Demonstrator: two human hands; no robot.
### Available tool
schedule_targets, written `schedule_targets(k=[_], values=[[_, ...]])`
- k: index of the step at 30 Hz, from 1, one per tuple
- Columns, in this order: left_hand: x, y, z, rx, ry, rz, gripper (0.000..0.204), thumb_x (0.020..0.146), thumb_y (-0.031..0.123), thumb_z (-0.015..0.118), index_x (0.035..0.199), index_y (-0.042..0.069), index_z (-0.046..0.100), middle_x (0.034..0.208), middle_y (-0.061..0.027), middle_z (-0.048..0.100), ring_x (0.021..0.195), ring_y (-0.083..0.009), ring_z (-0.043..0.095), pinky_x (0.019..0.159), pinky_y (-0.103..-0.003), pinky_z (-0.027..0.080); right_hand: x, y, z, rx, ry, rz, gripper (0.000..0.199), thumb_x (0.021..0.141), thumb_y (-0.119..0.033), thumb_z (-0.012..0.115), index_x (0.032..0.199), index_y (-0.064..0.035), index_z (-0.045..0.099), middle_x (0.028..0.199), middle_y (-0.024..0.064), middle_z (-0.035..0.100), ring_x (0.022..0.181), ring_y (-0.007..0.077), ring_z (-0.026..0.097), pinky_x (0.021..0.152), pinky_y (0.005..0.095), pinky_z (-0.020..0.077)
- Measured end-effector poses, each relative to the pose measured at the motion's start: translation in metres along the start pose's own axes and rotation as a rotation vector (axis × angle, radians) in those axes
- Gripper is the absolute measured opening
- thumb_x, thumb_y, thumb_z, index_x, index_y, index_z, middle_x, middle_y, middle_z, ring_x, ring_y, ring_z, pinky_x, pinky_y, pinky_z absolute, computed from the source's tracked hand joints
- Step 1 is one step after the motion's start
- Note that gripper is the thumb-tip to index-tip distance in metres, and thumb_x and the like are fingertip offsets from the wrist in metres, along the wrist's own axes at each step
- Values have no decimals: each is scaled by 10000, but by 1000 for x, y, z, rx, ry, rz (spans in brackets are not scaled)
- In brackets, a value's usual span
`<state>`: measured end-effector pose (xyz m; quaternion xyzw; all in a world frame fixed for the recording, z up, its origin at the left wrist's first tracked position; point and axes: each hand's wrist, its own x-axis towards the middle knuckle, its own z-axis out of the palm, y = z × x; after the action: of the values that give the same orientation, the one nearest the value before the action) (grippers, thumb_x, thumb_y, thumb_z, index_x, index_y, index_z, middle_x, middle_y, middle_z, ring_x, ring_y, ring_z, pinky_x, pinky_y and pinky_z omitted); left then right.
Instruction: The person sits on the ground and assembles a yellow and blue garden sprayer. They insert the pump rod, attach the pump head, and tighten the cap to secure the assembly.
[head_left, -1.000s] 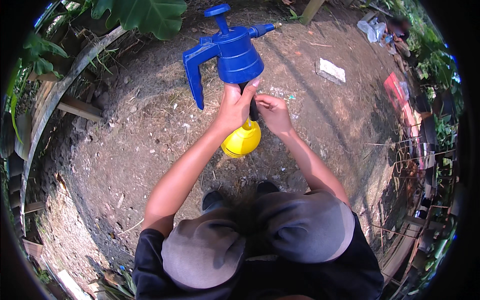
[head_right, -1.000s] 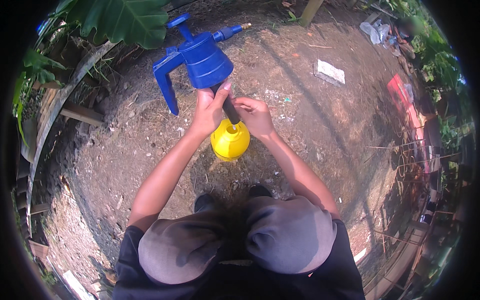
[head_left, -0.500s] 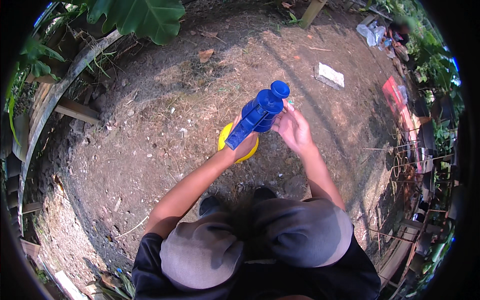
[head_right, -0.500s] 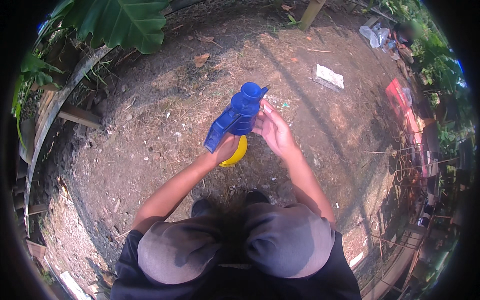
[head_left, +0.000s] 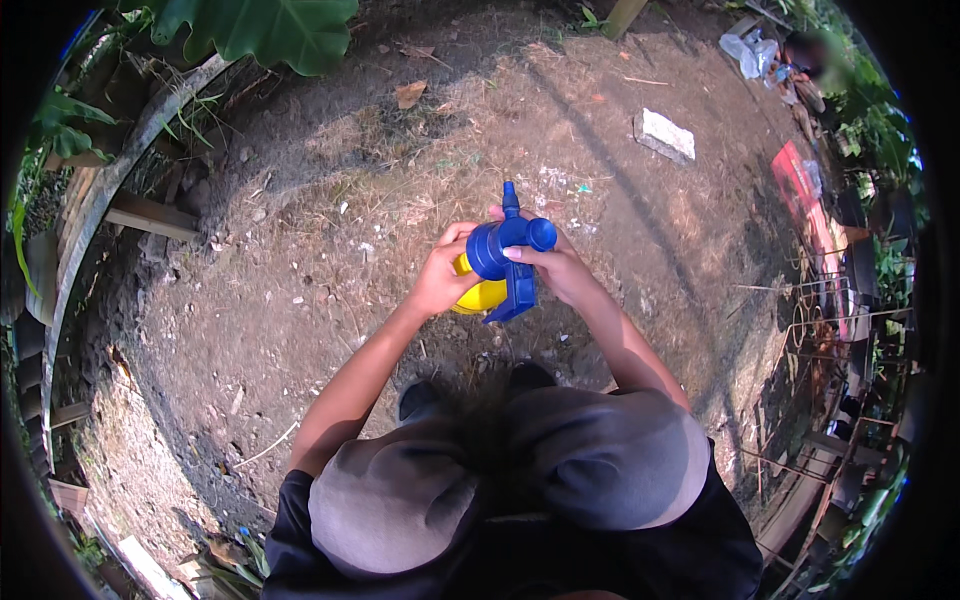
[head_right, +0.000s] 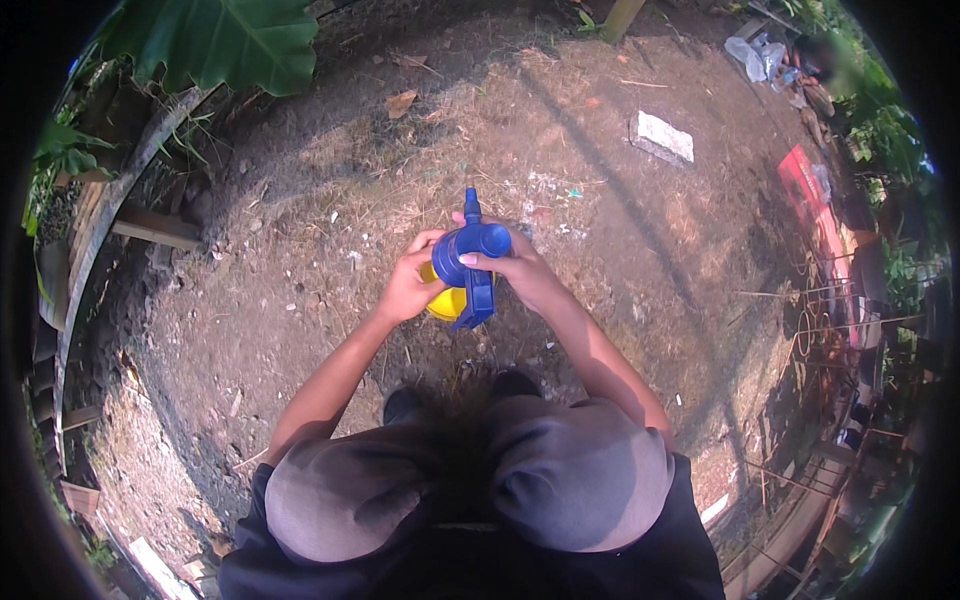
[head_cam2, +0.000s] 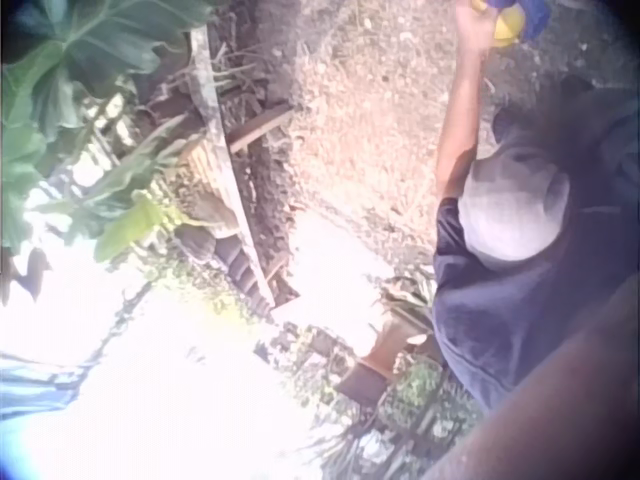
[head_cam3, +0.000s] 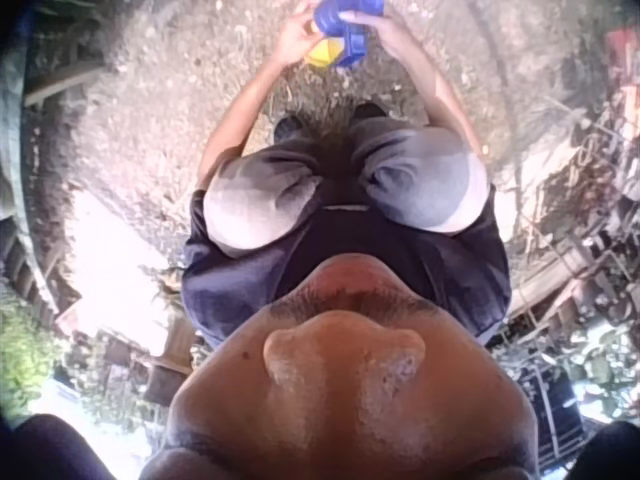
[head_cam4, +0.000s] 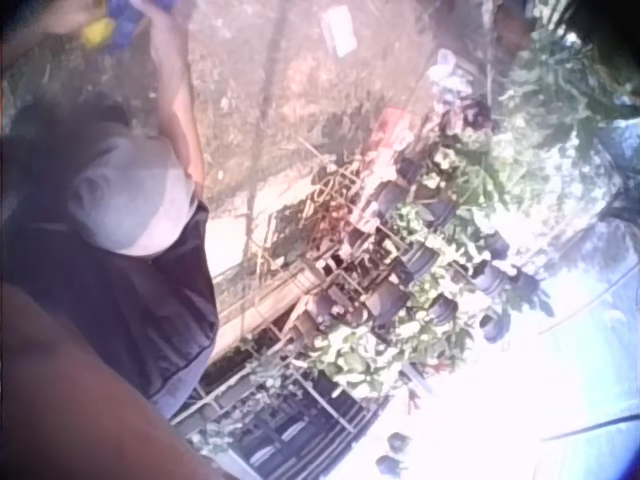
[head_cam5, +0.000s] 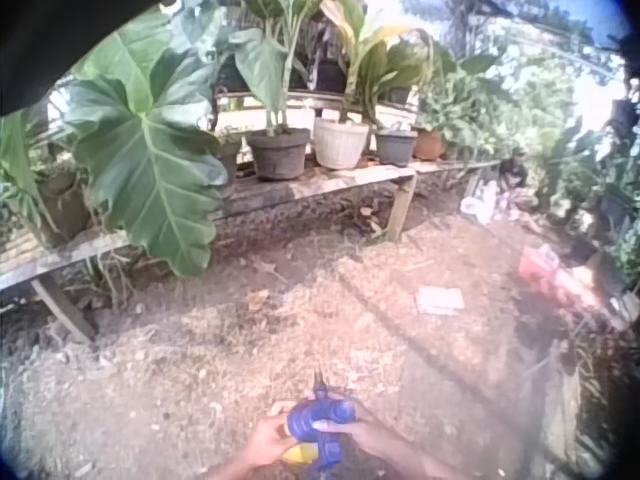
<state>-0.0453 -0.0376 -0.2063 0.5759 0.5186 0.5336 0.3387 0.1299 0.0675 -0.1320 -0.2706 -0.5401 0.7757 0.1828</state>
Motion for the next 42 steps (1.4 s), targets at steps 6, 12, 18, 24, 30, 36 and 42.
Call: schedule_targets(k=[6, 12, 18, 24, 30, 36, 42], values=[[-6, 8, -7, -57, -80, -68, 467, 738, 4, 721, 1196, 46, 640, 1279, -92, 530, 1260, -250, 492, 1090, -385, 374, 3, 0, -9, -64, -74, -35, 616, 862, -167, 684, 1401, 16, 449, 1371, 125, 548, 1282, 236, 514, 1122, 390, 351], [7, 6, -16, -253, -100, -194, 357, 853, -5, 645, 1208, 35, 646, 1226, -85, 573, 1204, -214, 530, 1063, -353, 385, 2, -2, -16, 148, -92, -19, 649, 869, -155, 651, 1434, 35, 395, 1420, 163, 509, 1316, 288, 492, 1136, 427, 349], [20, -9, -6, -395, -7, -394, 232, 929, -10, 590, 1141, 5, 683, 1081, -65, 662, 1057, -152, 604, 978, -301, 447, 3, -26, -3, -433, 92, -146, 721, 810, -143, 762, 1433, -29, 417, 1331, 144, 554, 1222, 238, 548, 1076, 387, 395], [22, -18, -9, -350, -34, -227, 242, 883, -40, 635, 1114, -6, 697, 1049, -72, 681, 1016, -152, 622, 946, -300, 474, -3, -42, -1, -319, 43, -54, 655, 754, -10, 804, 1338, -23, 506, 1267, 87, 592, 1131, 167, 592, 978, 329, 480], [23, -9, -4, -347, 21, -210, 270, 894, -47, 621, 1152, 4, 682, 1129, -90, 678, 1085, -175, 616, 991, -330, 452, 4, -43, -17, -295, -50, -173, 656, 753, -23, 809, 1338, 8, 514, 1292, 91, 593, 1169, 172, 582, 1026, 347, 467], [37, -3, -24, -201, -181, -90, 214, 905, 26, 642, 1114, -2, 678, 1097, -103, 677, 1045, -190, 638, 936, -329, 488, 2, -62, -20, -347, -80, -188, 646, 751, -6, 791, 1339, 11, 523, 1267, 105, 603, 1138, 172, 596, 988, 342, 488], [57, 35, -16, -413, -70, -188, 176, 927, 59, 645, 1072, -34, 682, 1031, -76, 690, 944, -108, 642, 844, -273, 523, 3, -113, -14, -504, -92, -277, 616, 809, -100, 753, 1361, 19, 507, 1207, 116, 625, 1097, 194, 615, 1002, 357, 454]])
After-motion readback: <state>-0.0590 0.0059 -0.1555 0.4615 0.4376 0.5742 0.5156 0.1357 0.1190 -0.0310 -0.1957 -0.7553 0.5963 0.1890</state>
